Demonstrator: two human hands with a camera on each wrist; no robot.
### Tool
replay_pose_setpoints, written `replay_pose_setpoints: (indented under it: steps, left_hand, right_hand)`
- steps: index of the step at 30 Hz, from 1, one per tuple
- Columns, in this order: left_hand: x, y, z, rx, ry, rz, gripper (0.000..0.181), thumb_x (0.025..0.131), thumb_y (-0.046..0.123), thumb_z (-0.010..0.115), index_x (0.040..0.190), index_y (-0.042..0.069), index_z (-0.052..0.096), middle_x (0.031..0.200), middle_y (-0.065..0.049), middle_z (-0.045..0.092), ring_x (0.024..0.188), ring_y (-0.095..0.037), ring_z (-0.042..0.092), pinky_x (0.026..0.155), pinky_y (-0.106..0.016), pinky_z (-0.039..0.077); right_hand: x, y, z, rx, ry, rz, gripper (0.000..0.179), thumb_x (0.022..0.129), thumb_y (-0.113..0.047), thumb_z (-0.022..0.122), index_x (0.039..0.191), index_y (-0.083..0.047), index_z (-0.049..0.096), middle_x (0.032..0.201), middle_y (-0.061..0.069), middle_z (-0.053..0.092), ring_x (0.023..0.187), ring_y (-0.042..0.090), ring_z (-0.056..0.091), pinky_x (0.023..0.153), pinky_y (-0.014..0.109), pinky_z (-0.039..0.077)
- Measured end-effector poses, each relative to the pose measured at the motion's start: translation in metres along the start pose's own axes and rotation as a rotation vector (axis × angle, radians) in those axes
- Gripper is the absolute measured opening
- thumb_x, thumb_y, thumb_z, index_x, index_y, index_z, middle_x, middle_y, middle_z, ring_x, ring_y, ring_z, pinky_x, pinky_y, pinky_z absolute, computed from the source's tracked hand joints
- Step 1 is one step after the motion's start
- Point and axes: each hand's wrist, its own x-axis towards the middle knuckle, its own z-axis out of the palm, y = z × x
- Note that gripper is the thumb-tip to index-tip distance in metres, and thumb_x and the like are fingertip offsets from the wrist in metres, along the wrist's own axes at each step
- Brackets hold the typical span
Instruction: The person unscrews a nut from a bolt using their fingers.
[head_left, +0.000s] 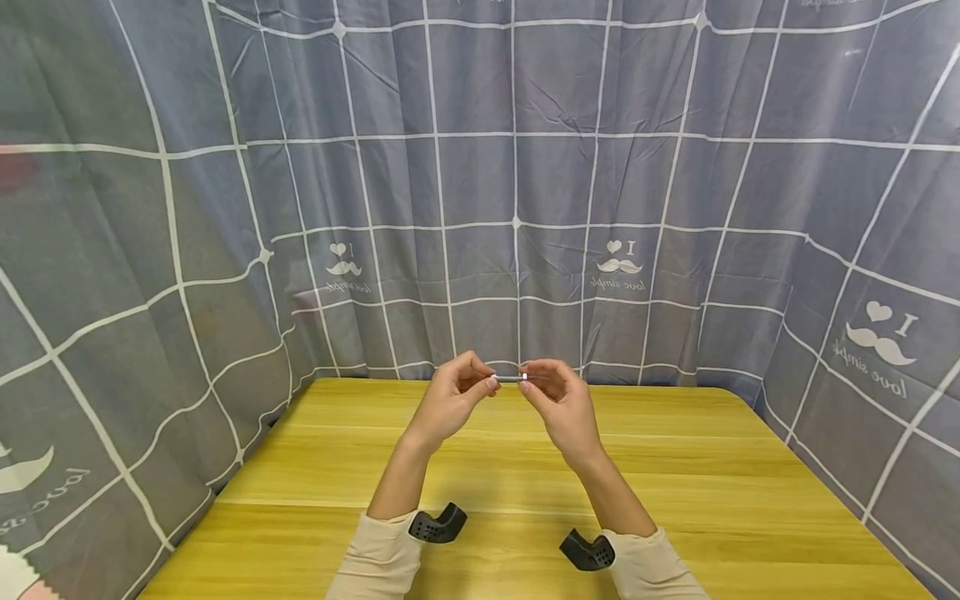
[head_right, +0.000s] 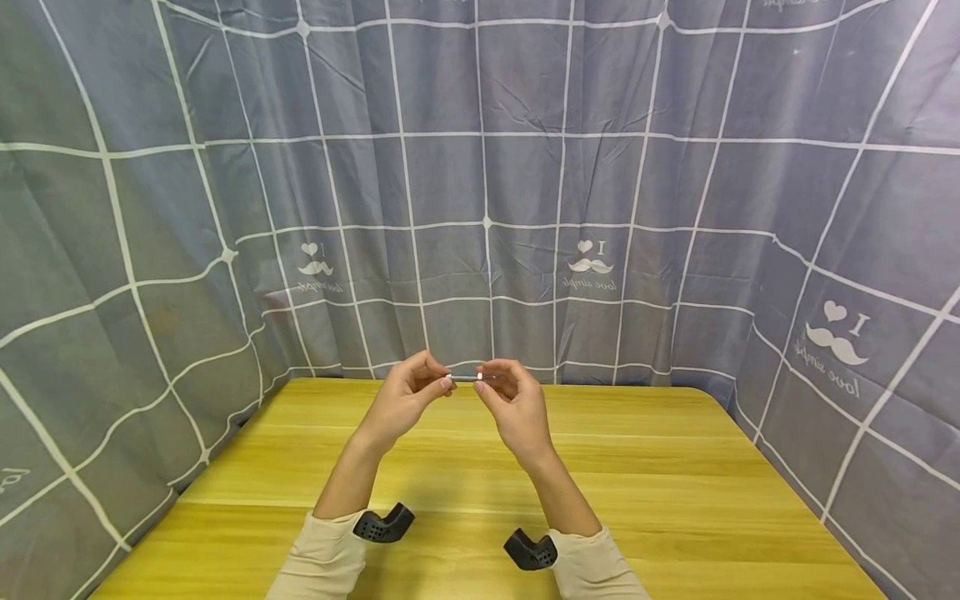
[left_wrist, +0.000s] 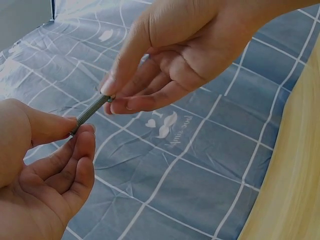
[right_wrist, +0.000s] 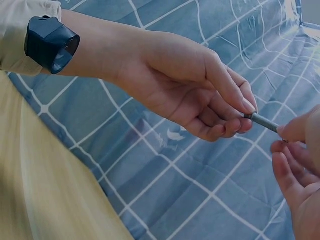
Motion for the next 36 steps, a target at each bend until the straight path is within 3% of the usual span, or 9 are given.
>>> replay_pose_setpoints:
  steps: [8, 16, 26, 33, 36]
  left_hand:
    - [-0.0006, -0.0004, -0.0014, 0.001, 0.013, -0.007, 0.003, 0.102, -0.002, 0.063, 0.103, -0.003, 0.064, 0.095, -0.012, 0.072, 0.086, -0.025, 0.069, 0.081, -0.038, 0.057]
    - [0.0002, -0.0005, -0.0002, 0.006, 0.005, 0.004, 0.004, 0.102, -0.003, 0.061, 0.102, -0.001, 0.065, 0.096, -0.01, 0.072, 0.087, -0.025, 0.069, 0.081, -0.039, 0.057]
    - [-0.001, -0.0009, -0.0016, 0.002, 0.002, 0.001, 0.003, 0.102, -0.001, 0.062, 0.104, -0.001, 0.065, 0.096, -0.011, 0.072, 0.088, -0.025, 0.069, 0.084, -0.042, 0.057]
    - [-0.0009, -0.0022, -0.0022, 0.012, 0.002, -0.007, 0.004, 0.103, 0.0, 0.062, 0.104, -0.002, 0.065, 0.096, -0.01, 0.072, 0.088, -0.025, 0.069, 0.084, -0.042, 0.056]
    - [-0.0013, -0.0023, -0.0022, 0.013, 0.0, -0.006, 0.003, 0.102, 0.001, 0.063, 0.104, -0.002, 0.065, 0.097, -0.01, 0.072, 0.089, -0.025, 0.068, 0.085, -0.044, 0.056]
  right_hand:
    - [0.0006, 0.0013, 0.0011, -0.016, -0.013, 0.069, 0.018, 0.096, 0.004, 0.071, 0.114, 0.007, 0.068, 0.095, 0.018, 0.071, 0.081, 0.018, 0.069, 0.075, 0.028, 0.058]
    - [-0.0012, -0.0016, -0.0006, -0.037, -0.019, 0.048, 0.017, 0.099, -0.006, 0.07, 0.115, 0.0, 0.069, 0.099, 0.017, 0.069, 0.09, 0.03, 0.067, 0.079, 0.03, 0.057]
    - [-0.0002, -0.0011, 0.0002, -0.015, -0.006, 0.035, 0.022, 0.096, 0.003, 0.071, 0.118, 0.006, 0.067, 0.106, 0.019, 0.069, 0.094, 0.017, 0.069, 0.082, 0.026, 0.056]
    - [-0.0002, -0.0006, 0.0002, -0.008, -0.028, 0.018, 0.019, 0.096, 0.006, 0.07, 0.115, 0.008, 0.068, 0.108, 0.02, 0.069, 0.101, 0.041, 0.068, 0.085, 0.028, 0.056]
    - [-0.0011, -0.001, -0.0002, -0.001, -0.047, 0.015, 0.019, 0.097, 0.003, 0.07, 0.115, 0.006, 0.068, 0.114, 0.023, 0.066, 0.101, 0.03, 0.069, 0.087, 0.028, 0.056]
